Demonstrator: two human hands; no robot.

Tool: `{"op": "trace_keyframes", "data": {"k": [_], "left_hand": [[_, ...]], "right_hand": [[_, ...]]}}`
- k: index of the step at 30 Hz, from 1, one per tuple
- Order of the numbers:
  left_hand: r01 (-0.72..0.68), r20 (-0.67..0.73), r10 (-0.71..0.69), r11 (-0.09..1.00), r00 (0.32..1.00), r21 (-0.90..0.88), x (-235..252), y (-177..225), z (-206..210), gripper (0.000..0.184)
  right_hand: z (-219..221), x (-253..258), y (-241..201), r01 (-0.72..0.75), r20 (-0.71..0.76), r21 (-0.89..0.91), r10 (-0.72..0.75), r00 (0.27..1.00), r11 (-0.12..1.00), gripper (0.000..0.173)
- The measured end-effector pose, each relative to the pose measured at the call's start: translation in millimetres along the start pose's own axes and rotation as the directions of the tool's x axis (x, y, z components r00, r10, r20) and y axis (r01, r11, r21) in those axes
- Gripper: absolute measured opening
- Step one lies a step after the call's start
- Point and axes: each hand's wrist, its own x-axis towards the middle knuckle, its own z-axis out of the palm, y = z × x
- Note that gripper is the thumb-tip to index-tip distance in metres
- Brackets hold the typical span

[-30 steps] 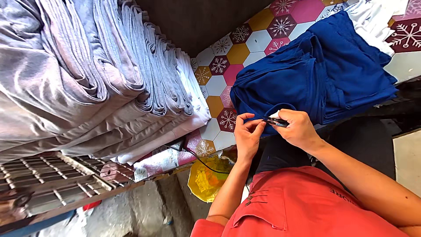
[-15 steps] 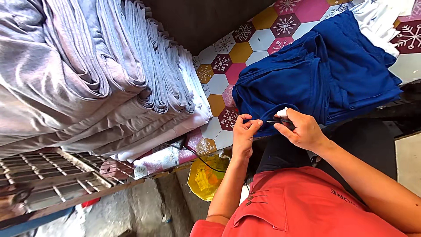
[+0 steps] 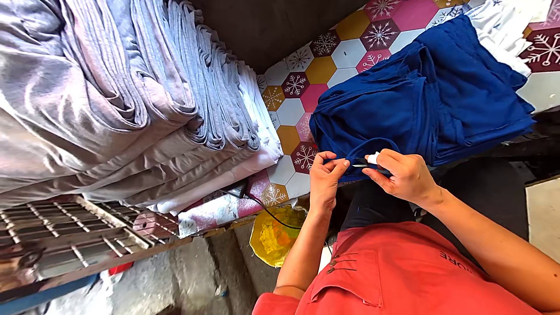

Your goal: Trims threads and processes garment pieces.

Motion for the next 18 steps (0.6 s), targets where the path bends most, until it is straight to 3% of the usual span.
{"op": "trace_keyframes", "data": {"k": [18], "left_hand": [[0.012,0.005,-0.012,1.000,1.000,0.004,-1.4,0.6,0.7,0.028]], "right_hand": [[2.0,0.0,1.5,-0.011,0.016,0.028,0.011,1.000,1.000,0.032]]}}
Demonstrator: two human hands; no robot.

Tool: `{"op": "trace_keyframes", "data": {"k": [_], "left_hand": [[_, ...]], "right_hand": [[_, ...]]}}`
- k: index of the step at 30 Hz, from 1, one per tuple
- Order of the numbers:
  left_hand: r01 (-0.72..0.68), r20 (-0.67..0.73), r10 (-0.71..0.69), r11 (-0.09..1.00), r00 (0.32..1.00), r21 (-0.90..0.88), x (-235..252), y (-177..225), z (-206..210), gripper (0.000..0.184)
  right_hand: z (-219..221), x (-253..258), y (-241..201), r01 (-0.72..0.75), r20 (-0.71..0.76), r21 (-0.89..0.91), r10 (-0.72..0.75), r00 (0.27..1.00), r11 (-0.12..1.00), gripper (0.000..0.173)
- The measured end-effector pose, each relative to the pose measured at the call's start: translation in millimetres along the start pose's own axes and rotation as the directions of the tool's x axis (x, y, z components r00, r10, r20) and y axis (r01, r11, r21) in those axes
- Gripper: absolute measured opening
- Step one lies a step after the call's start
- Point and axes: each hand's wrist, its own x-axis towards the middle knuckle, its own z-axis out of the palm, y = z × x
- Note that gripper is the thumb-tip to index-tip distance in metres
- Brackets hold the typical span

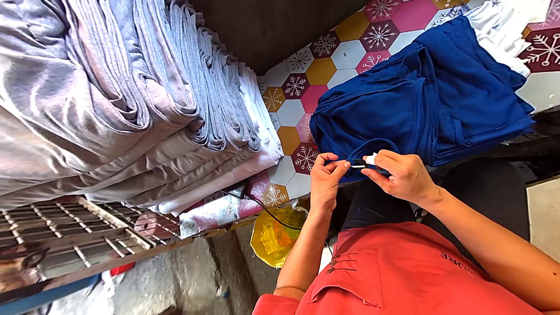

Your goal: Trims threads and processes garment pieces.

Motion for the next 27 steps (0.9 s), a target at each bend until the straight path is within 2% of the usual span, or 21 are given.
{"op": "trace_keyframes", "data": {"k": [10,13,16,20,22,24,27], "left_hand": [[0.004,0.007,-0.004,1.000,1.000,0.003,-0.2,0.5,-0.4,0.027],[-0.003,0.004,0.003,1.000,1.000,0.003,-0.6,-0.2,-1.1,0.026],[-0.004,0.007,0.004,1.000,1.000,0.006,-1.8,0.2,-0.1,0.027],[-0.030,0.031,0.029,0.999,0.999,0.045,-2.2,-0.9,0.2,0.028],[-0.020,0.033,0.018,0.998,0.999,0.051,-1.4,-2.8,-2.1,0.027],[-0.002,0.018,0.001,0.999,1.000,0.051,-1.8,-3.9,-3.4,0.026],[0.007,0.008,-0.007,0.999,1.000,0.034,-2.1,-3.7,-5.6,0.025]], "right_hand": [[6.0,-1.9,2.9,0.021,-0.095,0.013,-0.020,0.995,1.000,0.028],[5.8,-2.8,-1.2,-0.094,-0.105,0.113,0.105,0.989,0.989,0.026],[7.8,1.1,-7.0,-0.191,-0.071,0.220,0.211,0.975,0.957,0.031],[23.7,2.8,-8.6,-0.019,-0.154,0.144,0.042,0.987,0.989,0.009],[27.1,-0.5,-10.1,0.056,-0.152,0.118,-0.038,0.988,0.991,0.011],[27.8,-9.4,-11.9,0.057,-0.071,0.192,-0.044,0.996,0.980,0.013],[23.6,-19.8,-11.9,-0.061,-0.023,0.279,0.070,0.997,0.958,0.012]]}}
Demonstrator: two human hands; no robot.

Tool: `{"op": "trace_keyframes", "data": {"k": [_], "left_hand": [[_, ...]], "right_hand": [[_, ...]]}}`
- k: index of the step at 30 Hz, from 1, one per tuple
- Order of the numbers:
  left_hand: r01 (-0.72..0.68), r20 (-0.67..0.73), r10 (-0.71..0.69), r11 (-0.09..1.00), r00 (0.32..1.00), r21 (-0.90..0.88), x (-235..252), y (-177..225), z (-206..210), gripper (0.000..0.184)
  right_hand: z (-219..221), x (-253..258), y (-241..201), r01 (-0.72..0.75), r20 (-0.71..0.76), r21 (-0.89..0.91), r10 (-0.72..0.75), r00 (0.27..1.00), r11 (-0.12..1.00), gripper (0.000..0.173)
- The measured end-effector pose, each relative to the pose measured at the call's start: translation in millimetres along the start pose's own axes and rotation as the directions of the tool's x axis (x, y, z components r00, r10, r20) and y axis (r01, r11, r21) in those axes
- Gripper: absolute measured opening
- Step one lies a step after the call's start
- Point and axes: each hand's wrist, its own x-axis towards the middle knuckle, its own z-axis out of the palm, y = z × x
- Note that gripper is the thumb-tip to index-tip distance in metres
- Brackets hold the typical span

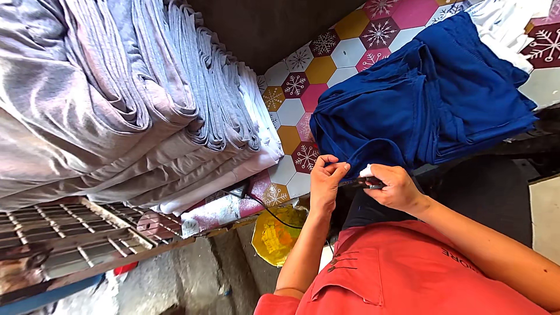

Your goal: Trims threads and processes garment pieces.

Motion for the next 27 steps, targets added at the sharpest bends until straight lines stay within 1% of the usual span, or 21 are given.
{"op": "trace_keyframes", "data": {"k": [3,5,7,9,11,13,15,16,17,18,19,20,23,24,26,27], "left_hand": [[0.007,0.005,-0.007,1.000,1.000,-0.009,-1.3,-1.4,-2.1,0.025],[0.008,0.008,-0.008,1.000,1.000,-0.001,-2.5,-2.2,-1.7,0.025],[-0.015,0.020,0.015,1.000,1.000,0.014,-3.5,-1.8,-1.0,0.026],[-0.042,0.034,0.041,0.999,0.999,0.033,-3.6,-2.2,-0.4,0.029],[-0.033,0.042,0.032,0.999,0.999,0.037,-2.8,-3.8,-1.2,0.031],[0.000,0.032,-0.001,1.000,0.999,0.031,-2.0,-4.8,-1.5,0.027],[0.023,0.017,-0.023,1.000,1.000,0.012,-0.8,-5.0,-2.6,0.024],[0.030,0.014,-0.030,1.000,0.999,-0.002,-0.5,-4.6,-3.5,0.024],[0.037,0.009,-0.037,0.999,0.999,-0.018,-0.3,-4.3,-3.9,0.024],[0.047,0.004,-0.047,0.998,0.999,-0.032,-0.6,-4.4,-4.1,0.023],[0.058,0.001,-0.058,0.997,0.998,-0.042,-1.0,-4.4,-4.0,0.023],[0.065,-0.002,-0.065,0.997,0.998,-0.045,-1.3,-4.0,-3.6,0.022],[0.077,-0.005,-0.078,0.995,0.997,-0.059,-2.2,-1.4,-2.9,0.022],[0.077,-0.003,-0.077,0.995,0.997,-0.066,-2.3,-1.0,-2.8,0.022],[0.065,0.016,-0.064,0.996,0.998,-0.069,-2.6,-1.0,-3.8,0.023],[0.041,0.039,-0.039,0.998,0.998,-0.045,-3.2,-1.6,-5.3,0.025]], "right_hand": [[-10.3,9.0,1.2,-0.086,-0.091,-0.042,0.081,0.992,0.995,0.015],[-12.5,17.2,0.1,-0.077,-0.102,-0.038,0.073,0.992,0.996,0.014],[-7.5,21.5,-2.1,-0.014,-0.083,-0.069,0.008,0.996,0.998,0.012],[0.7,23.8,-2.8,0.077,-0.084,-0.180,-0.093,0.992,0.981,0.009],[5.7,23.3,-5.2,0.122,-0.065,-0.269,-0.144,0.987,0.955,0.014],[8.4,14.8,-9.8,0.115,-0.025,-0.235,-0.125,0.992,0.965,0.015],[6.6,2.8,-12.0,0.057,0.012,-0.143,-0.056,0.998,0.988,0.014],[2.8,-0.6,-11.2,0.008,0.014,-0.115,-0.006,1.000,0.993,0.016],[-2.5,-1.5,-9.1,-0.040,0.013,-0.112,0.042,0.999,0.993,0.021],[-7.8,-0.6,-6.2,-0.074,0.008,-0.133,0.075,0.997,0.988,0.031],[-12.5,1.4,-3.0,-0.084,0.005,-0.165,0.086,0.996,0.983,0.040],[-15.6,4.2,-0.2,-0.068,0.008,-0.204,0.071,0.997,0.977,0.043],[-13.3,12.0,3.7,0.055,0.007,-0.280,-0.055,0.998,0.959,0.037],[-11.1,13.1,3.5,0.076,0.003,-0.300,-0.078,0.997,0.951,0.036],[-8.5,15.6,1.0,0.048,-0.040,-0.343,-0.066,0.997,0.938,0.037],[-10.4,18.2,-2.1,-0.008,-0.052,-0.379,-0.012,0.999,0.925,0.046]]}}
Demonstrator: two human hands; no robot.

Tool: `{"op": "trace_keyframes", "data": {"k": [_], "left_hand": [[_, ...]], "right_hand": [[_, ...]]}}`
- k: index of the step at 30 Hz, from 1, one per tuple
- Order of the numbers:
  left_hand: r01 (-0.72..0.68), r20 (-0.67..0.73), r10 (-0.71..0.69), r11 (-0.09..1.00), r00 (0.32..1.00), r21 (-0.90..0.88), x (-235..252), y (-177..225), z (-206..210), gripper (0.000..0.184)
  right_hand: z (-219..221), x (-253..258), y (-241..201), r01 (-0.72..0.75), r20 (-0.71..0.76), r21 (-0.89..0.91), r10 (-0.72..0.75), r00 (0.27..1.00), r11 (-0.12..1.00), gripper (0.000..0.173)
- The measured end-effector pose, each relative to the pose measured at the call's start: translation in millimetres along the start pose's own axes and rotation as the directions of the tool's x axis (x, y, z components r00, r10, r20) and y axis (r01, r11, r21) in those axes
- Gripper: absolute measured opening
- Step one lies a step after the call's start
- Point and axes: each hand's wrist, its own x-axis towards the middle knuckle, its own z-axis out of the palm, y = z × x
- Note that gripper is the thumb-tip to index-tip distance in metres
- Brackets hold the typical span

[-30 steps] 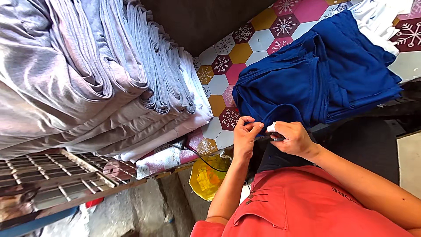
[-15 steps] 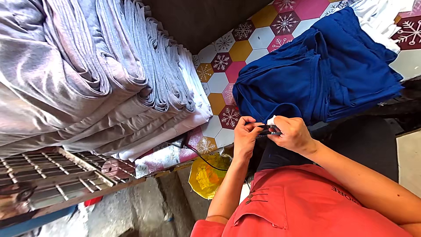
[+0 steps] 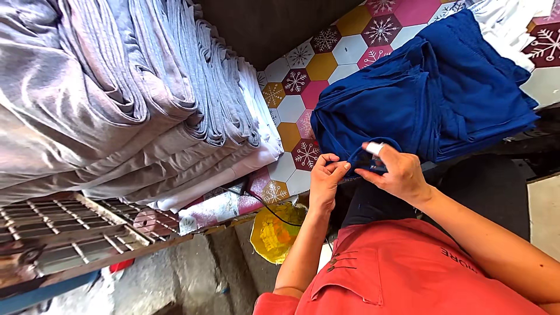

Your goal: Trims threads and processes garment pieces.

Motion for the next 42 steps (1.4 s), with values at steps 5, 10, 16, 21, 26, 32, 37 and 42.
{"op": "trace_keyframes", "data": {"k": [5,10,16,21,26,32,37,42], "left_hand": [[-0.462,0.148,0.472,0.667,0.869,0.584,-5.7,-26.4,-15.1,0.021],[-0.596,0.481,0.432,0.179,0.763,0.783,-6.7,-71.3,-58.0,0.009],[-0.509,0.313,0.551,0.245,0.773,0.825,-16.6,-82.1,-59.0,0.028],[-0.479,0.335,0.531,0.158,0.778,0.864,0.5,-77.6,-46.7,0.016],[-0.517,0.353,0.553,0.170,0.754,0.839,-6.4,-73.5,-46.3,0.005],[-0.391,0.187,0.436,0.442,0.880,0.807,-24.3,-69.5,-38.7,0.015],[-0.234,0.097,0.271,0.537,0.958,0.811,-31.3,-64.3,-41.1,0.023],[-0.355,0.185,0.366,0.476,0.912,0.805,-40.9,-64.3,-38.9,0.018]], "right_hand": [[-14.8,7.9,14.4,-0.089,0.126,-0.296,0.131,0.983,0.951,0.012],[-17.9,-40.9,22.4,0.139,0.220,-0.277,-0.078,0.972,0.951,0.009],[-20.6,-76.8,19.4,-0.253,0.379,-0.057,0.255,0.890,0.966,0.013],[-16.0,-71.3,8.5,-0.353,0.405,0.057,0.302,0.863,0.934,0.030],[-14.3,-45.9,2.4,-0.600,0.471,0.226,0.453,0.757,0.767,0.040],[-8.6,-25.8,8.0,-0.701,0.585,0.209,0.488,0.648,0.681,0.028],[-12.0,-24.3,11.5,-0.757,0.749,0.187,0.408,0.523,0.626,0.028],[-4.7,-19.7,6.5,-0.846,0.918,0.123,0.263,0.295,0.519,0.033]]}}
